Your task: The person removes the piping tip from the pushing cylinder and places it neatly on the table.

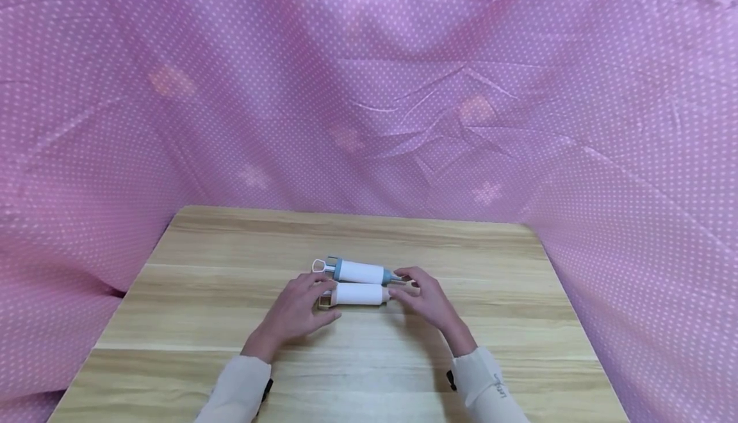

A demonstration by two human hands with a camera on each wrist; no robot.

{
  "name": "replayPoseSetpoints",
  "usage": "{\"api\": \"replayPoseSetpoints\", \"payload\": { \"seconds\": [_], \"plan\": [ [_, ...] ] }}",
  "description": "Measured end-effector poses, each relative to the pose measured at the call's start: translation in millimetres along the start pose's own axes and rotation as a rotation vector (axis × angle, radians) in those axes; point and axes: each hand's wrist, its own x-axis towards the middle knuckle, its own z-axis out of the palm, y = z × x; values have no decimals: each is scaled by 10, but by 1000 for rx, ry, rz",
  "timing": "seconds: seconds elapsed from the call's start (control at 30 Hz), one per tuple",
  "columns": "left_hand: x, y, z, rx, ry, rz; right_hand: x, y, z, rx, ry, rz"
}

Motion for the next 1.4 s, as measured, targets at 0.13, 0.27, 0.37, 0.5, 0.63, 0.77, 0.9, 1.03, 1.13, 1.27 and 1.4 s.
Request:
{"api": "replayPoseSetpoints", "payload": {
  "seconds": [0.13, 0.27, 0.37, 0.5, 0.63, 0.77, 0.9, 1.03, 1.13, 1.27, 1.4],
  "plan": [
    [-18, -17, 48, 24, -24, -12, -20, 21, 59, 0, -48, 13],
    [-13, -35, 85, 29, -40, -21, -23, 30, 98, 0, -63, -1],
    [-4, -44, 109, 29, -44, -27, -16, 42, 123, -9, -81, 1],
    [6, -56, 131, 33, -36, -29, 7, 61, 152, -2, -113, 31],
    [11, -67, 154, 36, -24, -28, 25, 68, 181, 2, -128, 65],
    [17, -74, 183, 26, -20, -27, 26, 89, 227, 4, -140, 77],
    [23, -84, 211, 18, -23, -22, 19, 131, 290, 25, -156, 61],
    [20, -98, 238, 14, -30, -31, 19, 160, 341, 30, -159, 66],
    [16, -110, 257, 4, -32, -46, 29, 168, 358, 21, -162, 83],
    [17, -113, 270, -18, -31, -61, 41, 161, 360, 19, -166, 101],
    [24, -108, 270, -25, -36, -68, 42, 151, 358, 31, -168, 98]
  ]
}}
